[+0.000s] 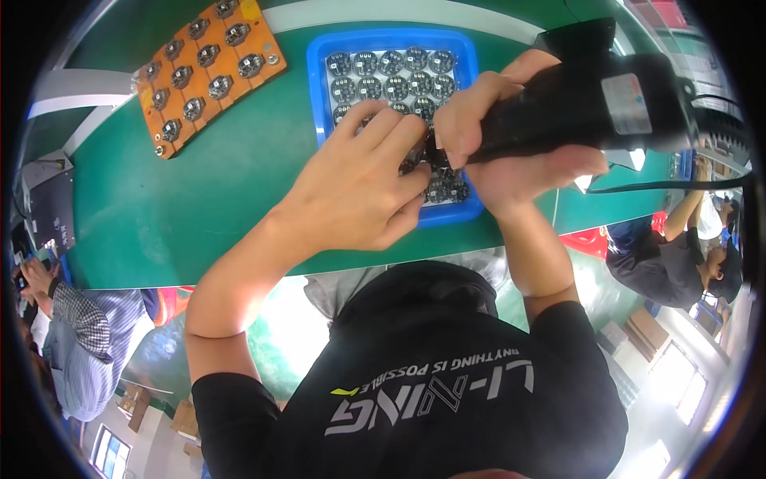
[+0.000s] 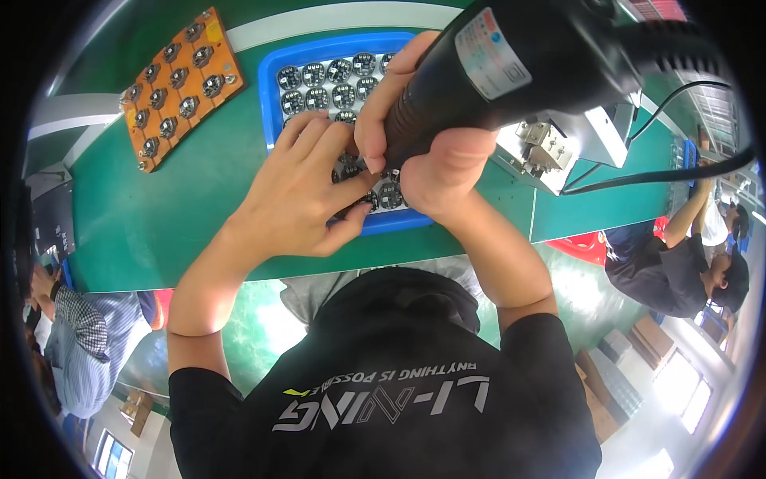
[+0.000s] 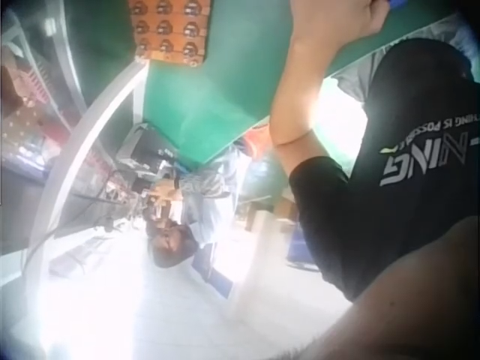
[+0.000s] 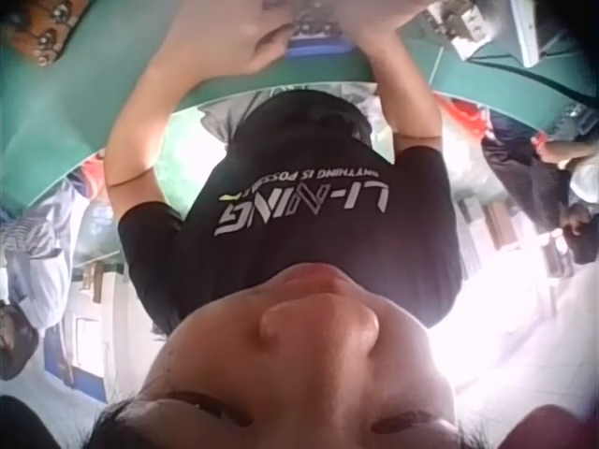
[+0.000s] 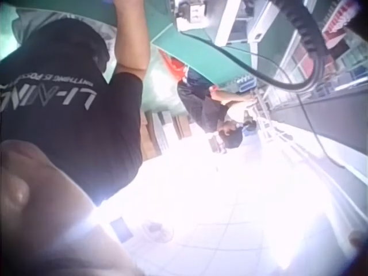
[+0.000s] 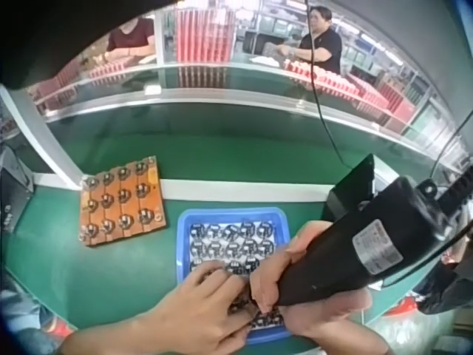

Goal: The person assembles electronic components by driving screws into them with an electric screwdriver.

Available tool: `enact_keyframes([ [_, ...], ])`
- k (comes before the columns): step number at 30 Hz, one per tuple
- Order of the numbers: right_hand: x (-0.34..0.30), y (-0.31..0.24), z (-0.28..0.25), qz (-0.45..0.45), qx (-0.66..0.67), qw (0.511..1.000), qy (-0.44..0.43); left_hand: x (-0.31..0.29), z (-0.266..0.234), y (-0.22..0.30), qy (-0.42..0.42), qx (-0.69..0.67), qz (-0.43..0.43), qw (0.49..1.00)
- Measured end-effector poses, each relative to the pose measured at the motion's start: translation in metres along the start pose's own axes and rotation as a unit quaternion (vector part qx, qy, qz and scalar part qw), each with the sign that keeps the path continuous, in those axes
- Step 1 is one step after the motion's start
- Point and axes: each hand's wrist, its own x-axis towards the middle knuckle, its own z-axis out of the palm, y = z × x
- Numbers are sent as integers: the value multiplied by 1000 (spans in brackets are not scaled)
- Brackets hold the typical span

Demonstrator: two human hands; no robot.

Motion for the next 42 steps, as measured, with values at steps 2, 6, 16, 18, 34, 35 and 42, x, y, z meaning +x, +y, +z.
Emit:
enact_keyframes([
  [2, 0, -1, 0, 3, -33, 999, 7, 1, -1, 1, -2, 0, -2, 1000],
  [6, -4, 1, -5, 0, -82, 997, 6, 4, -2, 3, -2, -3, 6, 1000],
  [16, -11, -55, -23, -152, 13, 985, 77, 2, -3, 5, -39, -17, -15, 999],
  [18, -20, -91, -45, -236, -14, 970, 65, 7, -3, 6, -53, -17, -6, 998],
  [34, -27, -106, -92, -221, -74, 965, 120, 7, -4, 7, -61, -1, -12, 998],
  [35, -26, -107, -90, -219, -72, 965, 121, 7, -5, 7, -59, -2, -15, 998],
  [42, -34, -88, -69, -148, 10, 985, 82, 6, -4, 5, -56, -13, -19, 998],
])
